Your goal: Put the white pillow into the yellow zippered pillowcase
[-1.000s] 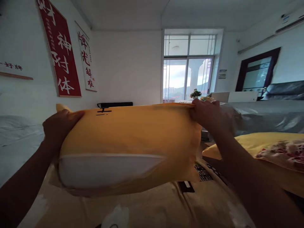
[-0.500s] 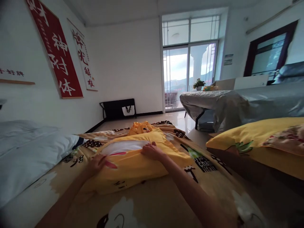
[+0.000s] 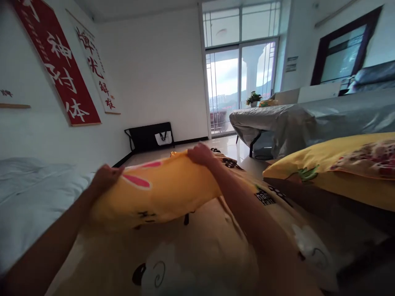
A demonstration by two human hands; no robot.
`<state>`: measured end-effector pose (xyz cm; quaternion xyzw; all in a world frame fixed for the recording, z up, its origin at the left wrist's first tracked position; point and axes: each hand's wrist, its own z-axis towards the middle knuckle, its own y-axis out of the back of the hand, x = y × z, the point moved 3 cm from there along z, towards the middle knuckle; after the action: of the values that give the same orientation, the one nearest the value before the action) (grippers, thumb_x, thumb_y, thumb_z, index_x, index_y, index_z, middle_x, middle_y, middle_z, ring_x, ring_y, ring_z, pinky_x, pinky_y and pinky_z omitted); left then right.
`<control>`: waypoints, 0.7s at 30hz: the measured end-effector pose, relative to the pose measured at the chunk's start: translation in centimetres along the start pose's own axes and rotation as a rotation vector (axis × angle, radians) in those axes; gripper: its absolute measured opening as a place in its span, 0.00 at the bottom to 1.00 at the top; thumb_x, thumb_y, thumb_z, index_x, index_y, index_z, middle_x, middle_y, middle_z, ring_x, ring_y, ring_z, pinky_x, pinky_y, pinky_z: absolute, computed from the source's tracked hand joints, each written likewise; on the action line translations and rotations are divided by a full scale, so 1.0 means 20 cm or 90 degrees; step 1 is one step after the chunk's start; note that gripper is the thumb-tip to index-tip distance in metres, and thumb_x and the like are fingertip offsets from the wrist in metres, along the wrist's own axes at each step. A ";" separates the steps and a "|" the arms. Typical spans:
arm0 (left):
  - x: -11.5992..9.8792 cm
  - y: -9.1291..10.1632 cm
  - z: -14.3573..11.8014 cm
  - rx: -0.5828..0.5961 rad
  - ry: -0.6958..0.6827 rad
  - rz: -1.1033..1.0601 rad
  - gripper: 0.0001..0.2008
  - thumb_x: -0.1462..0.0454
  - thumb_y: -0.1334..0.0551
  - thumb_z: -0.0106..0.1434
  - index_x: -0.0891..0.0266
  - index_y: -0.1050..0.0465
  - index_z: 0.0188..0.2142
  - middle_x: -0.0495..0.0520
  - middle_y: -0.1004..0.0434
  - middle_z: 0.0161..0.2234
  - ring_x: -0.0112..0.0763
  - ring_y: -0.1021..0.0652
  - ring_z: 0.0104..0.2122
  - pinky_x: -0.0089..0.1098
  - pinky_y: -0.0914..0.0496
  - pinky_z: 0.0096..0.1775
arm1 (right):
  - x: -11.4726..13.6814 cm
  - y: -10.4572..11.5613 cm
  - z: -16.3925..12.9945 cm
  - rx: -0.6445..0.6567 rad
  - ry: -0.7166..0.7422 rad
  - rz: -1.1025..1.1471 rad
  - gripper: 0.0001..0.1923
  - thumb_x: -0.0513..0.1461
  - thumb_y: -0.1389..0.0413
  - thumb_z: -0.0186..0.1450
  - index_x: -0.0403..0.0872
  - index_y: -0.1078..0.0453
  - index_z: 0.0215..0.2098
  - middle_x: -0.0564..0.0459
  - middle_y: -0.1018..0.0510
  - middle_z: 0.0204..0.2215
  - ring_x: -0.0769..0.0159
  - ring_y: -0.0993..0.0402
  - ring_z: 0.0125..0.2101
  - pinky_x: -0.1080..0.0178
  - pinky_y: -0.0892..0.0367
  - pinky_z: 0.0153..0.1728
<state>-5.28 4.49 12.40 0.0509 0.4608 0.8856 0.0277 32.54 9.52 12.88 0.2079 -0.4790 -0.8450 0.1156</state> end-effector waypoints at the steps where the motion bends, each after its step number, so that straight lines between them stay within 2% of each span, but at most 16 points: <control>1: 0.01 0.10 0.05 -0.053 0.016 0.018 0.33 0.48 0.59 0.65 0.64 0.22 0.25 0.63 0.23 0.24 0.41 0.25 0.30 0.39 0.38 0.43 | -0.04 0.08 0.02 -0.062 -0.042 -0.017 0.25 0.44 0.63 0.71 0.41 0.27 0.41 0.39 0.21 0.34 0.56 0.27 0.37 0.54 0.45 0.47; 3: 0.00 0.21 0.10 -0.138 0.037 0.054 0.36 0.51 0.63 0.67 0.65 0.23 0.23 0.64 0.24 0.22 0.40 0.26 0.29 0.41 0.39 0.45 | -0.07 0.18 0.00 -0.166 -0.106 -0.047 0.28 0.46 0.66 0.71 0.41 0.26 0.41 0.40 0.21 0.33 0.58 0.27 0.35 0.56 0.45 0.44; 4: -0.01 0.22 0.09 -0.149 0.013 0.081 0.36 0.52 0.64 0.67 0.65 0.24 0.22 0.63 0.25 0.21 0.39 0.27 0.27 0.41 0.39 0.45 | -0.06 0.17 -0.03 -0.177 -0.105 -0.061 0.29 0.47 0.66 0.71 0.42 0.26 0.39 0.42 0.21 0.31 0.59 0.26 0.33 0.57 0.44 0.42; 5: -0.04 0.20 0.07 -0.136 -0.036 0.110 0.36 0.53 0.64 0.67 0.65 0.24 0.22 0.62 0.24 0.21 0.38 0.27 0.26 0.41 0.39 0.45 | -0.04 0.15 -0.07 -0.155 -0.081 -0.073 0.28 0.47 0.64 0.70 0.42 0.25 0.37 0.43 0.21 0.30 0.59 0.26 0.32 0.58 0.44 0.41; 8: -0.11 0.08 -0.01 -0.028 -0.211 0.188 0.34 0.54 0.62 0.67 0.63 0.23 0.23 0.61 0.22 0.23 0.36 0.25 0.24 0.40 0.39 0.43 | -0.02 0.03 -0.18 -0.032 0.027 -0.096 0.25 0.47 0.60 0.69 0.42 0.25 0.32 0.43 0.20 0.28 0.60 0.26 0.30 0.59 0.43 0.38; 9: -0.12 0.04 -0.03 -0.010 -0.236 0.197 0.33 0.54 0.62 0.67 0.63 0.23 0.24 0.60 0.21 0.24 0.36 0.25 0.25 0.40 0.39 0.43 | -0.02 0.01 -0.20 -0.019 0.041 -0.098 0.25 0.47 0.59 0.69 0.42 0.25 0.32 0.43 0.20 0.27 0.60 0.26 0.30 0.59 0.43 0.38; 11: -0.11 0.03 -0.04 -0.034 -0.222 0.202 0.32 0.56 0.62 0.67 0.62 0.23 0.25 0.60 0.20 0.26 0.36 0.24 0.26 0.41 0.39 0.43 | -0.03 0.01 -0.21 -0.038 0.041 -0.086 0.25 0.47 0.59 0.69 0.42 0.26 0.32 0.43 0.21 0.26 0.60 0.26 0.29 0.59 0.42 0.38; 13: -0.10 0.05 -0.05 -0.086 -0.181 0.188 0.30 0.57 0.61 0.67 0.63 0.23 0.26 0.61 0.20 0.26 0.36 0.24 0.27 0.42 0.40 0.45 | -0.03 0.04 -0.22 -0.074 0.039 -0.055 0.24 0.46 0.59 0.69 0.42 0.26 0.32 0.44 0.21 0.26 0.60 0.26 0.29 0.58 0.41 0.40; 15: -0.09 0.07 -0.09 -0.083 -0.125 0.129 0.29 0.56 0.60 0.66 0.63 0.24 0.24 0.60 0.21 0.25 0.37 0.25 0.27 0.41 0.39 0.45 | -0.01 0.06 -0.25 -0.076 0.034 0.010 0.24 0.47 0.59 0.69 0.43 0.26 0.32 0.45 0.22 0.28 0.60 0.27 0.30 0.58 0.40 0.39; 16: -0.09 0.06 -0.13 -0.032 -0.096 0.076 0.29 0.54 0.59 0.65 0.63 0.25 0.22 0.59 0.22 0.24 0.36 0.25 0.27 0.40 0.38 0.43 | 0.00 0.05 -0.28 -0.036 0.041 0.059 0.24 0.49 0.58 0.69 0.44 0.26 0.31 0.46 0.22 0.28 0.62 0.27 0.30 0.59 0.40 0.38; 17: -0.08 0.03 -0.18 0.058 -0.071 0.008 0.28 0.52 0.56 0.64 0.62 0.27 0.20 0.57 0.23 0.22 0.35 0.26 0.25 0.37 0.36 0.39 | 0.01 0.04 -0.32 0.037 0.060 0.121 0.24 0.50 0.57 0.68 0.44 0.26 0.31 0.47 0.22 0.28 0.63 0.28 0.29 0.61 0.39 0.35; 20: -0.03 -0.11 -0.36 0.454 -0.058 -0.255 0.24 0.47 0.46 0.58 0.61 0.29 0.17 0.52 0.26 0.19 0.32 0.28 0.22 0.30 0.38 0.28 | -0.02 -0.05 -0.46 0.324 0.170 0.371 0.21 0.53 0.52 0.65 0.47 0.25 0.35 0.52 0.23 0.27 0.68 0.29 0.27 0.66 0.37 0.30; 21: 0.01 -0.15 -0.41 0.539 -0.055 -0.338 0.22 0.47 0.44 0.56 0.61 0.28 0.20 0.51 0.25 0.21 0.32 0.27 0.23 0.29 0.38 0.28 | -0.05 -0.07 -0.49 0.379 0.189 0.456 0.21 0.52 0.51 0.64 0.47 0.25 0.38 0.53 0.22 0.29 0.68 0.28 0.29 0.67 0.36 0.31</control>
<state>-6.49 -0.43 5.34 -0.0244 0.7753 0.5802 0.2483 38.08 3.16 7.40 0.1723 -0.7195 -0.5395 0.4020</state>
